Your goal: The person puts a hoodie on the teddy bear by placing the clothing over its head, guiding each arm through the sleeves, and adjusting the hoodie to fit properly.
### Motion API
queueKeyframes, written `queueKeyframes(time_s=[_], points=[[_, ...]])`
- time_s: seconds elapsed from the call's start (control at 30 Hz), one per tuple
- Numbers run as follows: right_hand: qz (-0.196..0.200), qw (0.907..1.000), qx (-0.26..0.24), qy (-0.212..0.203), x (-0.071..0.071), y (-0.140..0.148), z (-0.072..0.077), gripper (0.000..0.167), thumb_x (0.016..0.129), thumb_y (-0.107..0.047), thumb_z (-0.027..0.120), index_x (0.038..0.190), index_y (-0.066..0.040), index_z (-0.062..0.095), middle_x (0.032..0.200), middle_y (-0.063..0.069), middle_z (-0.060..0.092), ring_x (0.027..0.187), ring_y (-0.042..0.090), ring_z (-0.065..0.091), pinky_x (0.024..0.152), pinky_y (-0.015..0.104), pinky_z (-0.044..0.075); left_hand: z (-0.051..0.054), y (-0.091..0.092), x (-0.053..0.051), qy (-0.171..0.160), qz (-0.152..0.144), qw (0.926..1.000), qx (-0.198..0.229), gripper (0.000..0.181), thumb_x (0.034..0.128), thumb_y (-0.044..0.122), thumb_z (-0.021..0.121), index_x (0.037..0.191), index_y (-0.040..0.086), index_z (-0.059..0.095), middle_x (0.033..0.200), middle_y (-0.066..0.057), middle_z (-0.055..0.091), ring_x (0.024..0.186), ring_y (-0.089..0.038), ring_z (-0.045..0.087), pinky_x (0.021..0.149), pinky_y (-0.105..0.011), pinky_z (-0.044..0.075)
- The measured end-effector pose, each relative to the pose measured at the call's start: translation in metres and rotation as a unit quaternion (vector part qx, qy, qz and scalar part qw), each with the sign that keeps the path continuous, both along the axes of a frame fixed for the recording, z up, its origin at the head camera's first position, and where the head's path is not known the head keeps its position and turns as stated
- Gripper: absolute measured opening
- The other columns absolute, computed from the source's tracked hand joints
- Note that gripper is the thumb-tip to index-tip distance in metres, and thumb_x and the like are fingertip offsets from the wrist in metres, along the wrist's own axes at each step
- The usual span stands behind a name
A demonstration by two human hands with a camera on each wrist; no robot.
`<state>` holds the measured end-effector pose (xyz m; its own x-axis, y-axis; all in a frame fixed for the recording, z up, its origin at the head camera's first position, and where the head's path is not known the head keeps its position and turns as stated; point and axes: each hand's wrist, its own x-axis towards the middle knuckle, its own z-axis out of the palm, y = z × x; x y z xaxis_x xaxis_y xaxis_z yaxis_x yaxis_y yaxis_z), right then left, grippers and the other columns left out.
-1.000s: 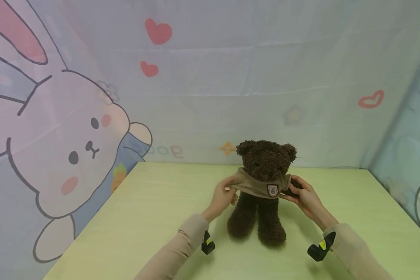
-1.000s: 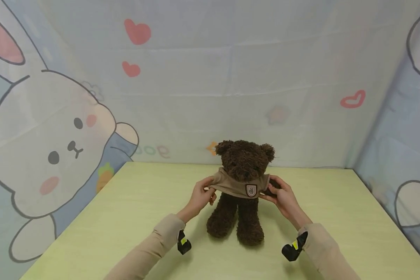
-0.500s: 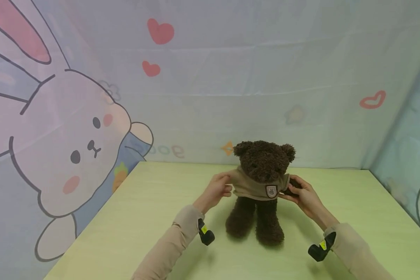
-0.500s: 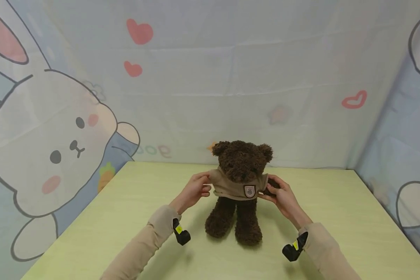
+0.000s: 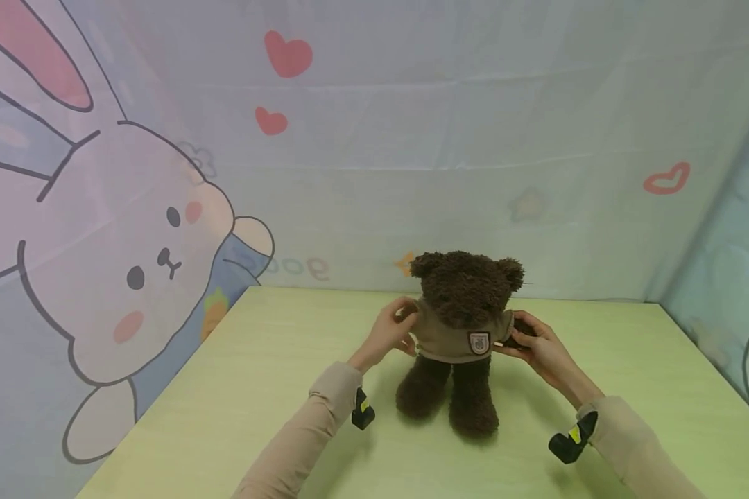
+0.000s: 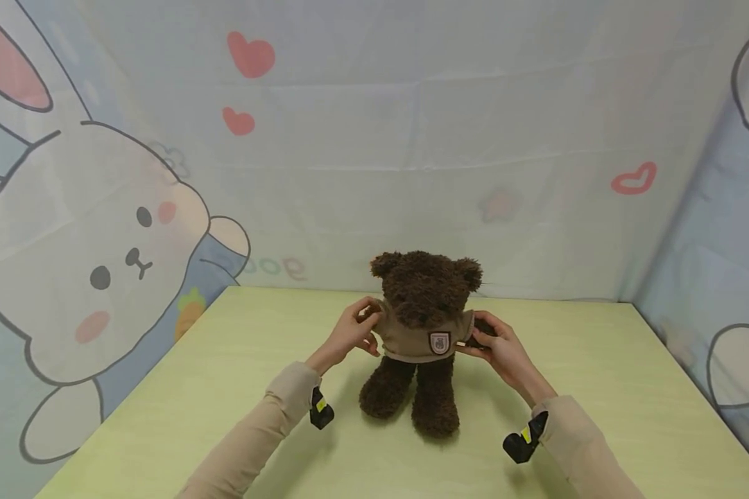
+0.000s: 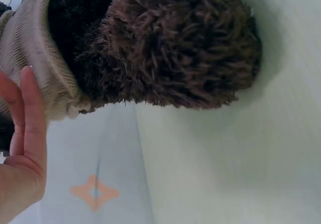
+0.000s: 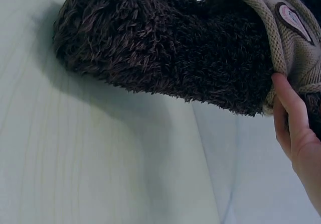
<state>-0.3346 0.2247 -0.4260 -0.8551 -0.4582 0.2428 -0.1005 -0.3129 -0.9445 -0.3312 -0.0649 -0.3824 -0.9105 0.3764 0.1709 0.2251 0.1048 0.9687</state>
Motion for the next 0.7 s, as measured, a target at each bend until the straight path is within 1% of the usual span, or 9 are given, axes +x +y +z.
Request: queueKeyframes(time_s=[0.1,0.2,0.27,0.3,0.37,0.47,0.57,0.63,0.7], points=[[-0.008,0.9998,0.02,0.002,-0.001,-0.003,0.001,0.023,0.096,-0.01,0.037,0.117,-0.017,0.044,0.104,0.0,0.044,0.095,0.009,0.055,0.087,0.033,0.048,-0.001,-0.001,-0.001,-0.01,0.002,0.9999,-0.013,0.016,0.091,0.009,0.048,0.104,-0.001,0.046,0.099,-0.015,0.051,0.049,-0.012,0.051,0.059,-0.042,0.054],[-0.042,0.997,0.064,0.007,-0.003,-0.006,0.003,0.025,0.096,-0.016,0.039,0.121,-0.016,0.041,0.106,0.001,0.042,0.095,0.008,0.054,0.086,0.034,0.049,-0.003,-0.002,-0.002,-0.034,0.029,0.999,0.002,0.012,0.0892,0.01,0.052,0.097,0.003,0.047,0.096,-0.004,0.051,0.05,-0.01,0.045,0.061,-0.036,0.054],[-0.07,0.9933,0.092,0.004,-0.003,-0.008,0.005,0.031,0.096,-0.018,0.04,0.126,-0.013,0.037,0.109,0.003,0.04,0.096,0.009,0.054,0.085,0.036,0.049,-0.006,-0.003,-0.004,-0.048,0.047,0.9976,0.016,0.014,0.089,0.013,0.053,0.101,0.006,0.051,0.101,-0.002,0.053,0.053,-0.009,0.042,0.059,-0.029,0.051],[-0.082,0.9911,0.105,0.0,-0.002,-0.009,0.005,0.034,0.096,-0.02,0.039,0.129,-0.011,0.035,0.111,0.005,0.039,0.097,0.011,0.053,0.085,0.037,0.049,-0.008,-0.004,-0.006,-0.055,0.05,0.997,0.023,0.018,0.0894,0.013,0.052,0.107,0.008,0.053,0.105,-0.004,0.054,0.055,-0.008,0.043,0.058,-0.026,0.048],[-0.102,0.9883,0.113,-0.013,-0.002,-0.01,0.006,0.04,0.096,-0.022,0.039,0.132,-0.006,0.03,0.118,0.008,0.033,0.102,0.014,0.048,0.085,0.039,0.049,-0.015,-0.005,-0.009,-0.057,0.049,0.997,0.019,0.029,0.0911,0.015,0.05,0.12,0.012,0.051,0.114,-0.007,0.053,0.06,-0.009,0.044,0.058,-0.024,0.043],[-0.125,0.984,0.124,-0.027,-0.001,-0.012,0.007,0.042,0.095,-0.03,0.041,0.129,-0.006,0.034,0.123,0.006,0.03,0.109,0.014,0.04,0.084,0.04,0.05,-0.026,-0.007,-0.015,-0.031,0.035,0.9987,-0.022,0.037,0.0937,0.017,0.045,0.131,0.015,0.044,0.127,-0.009,0.049,0.075,-0.009,0.049,0.063,-0.025,0.042],[-0.149,0.9789,0.137,-0.028,-0.004,-0.013,0.005,0.029,0.091,-0.031,0.049,0.113,-0.011,0.046,0.112,0.001,0.04,0.101,0.011,0.046,0.081,0.037,0.051,-0.036,-0.008,-0.02,0.032,0.037,0.9949,-0.088,0.037,0.0939,0.019,0.045,0.131,0.018,0.044,0.127,-0.006,0.05,0.09,-0.011,0.051,0.072,-0.026,0.043],[-0.168,0.9747,0.145,-0.029,-0.006,-0.014,0.004,0.018,0.089,-0.027,0.054,0.1,-0.015,0.051,0.099,-0.004,0.045,0.088,0.008,0.052,0.079,0.034,0.052,-0.041,-0.009,-0.021,0.076,0.053,0.9882,-0.121,0.033,0.0928,0.017,0.047,0.126,0.016,0.048,0.121,-0.007,0.053,0.094,-0.016,0.053,0.076,-0.027,0.044],[-0.183,0.9716,0.147,-0.029,-0.008,-0.014,0.001,0.01,0.087,-0.022,0.057,0.092,-0.014,0.052,0.088,-0.005,0.048,0.077,0.008,0.053,0.078,0.032,0.053,-0.045,-0.01,-0.021,0.094,0.08,0.9835,-0.132,0.027,0.0915,0.014,0.049,0.119,0.013,0.052,0.114,-0.01,0.056,0.093,-0.021,0.055,0.075,-0.028,0.045]])
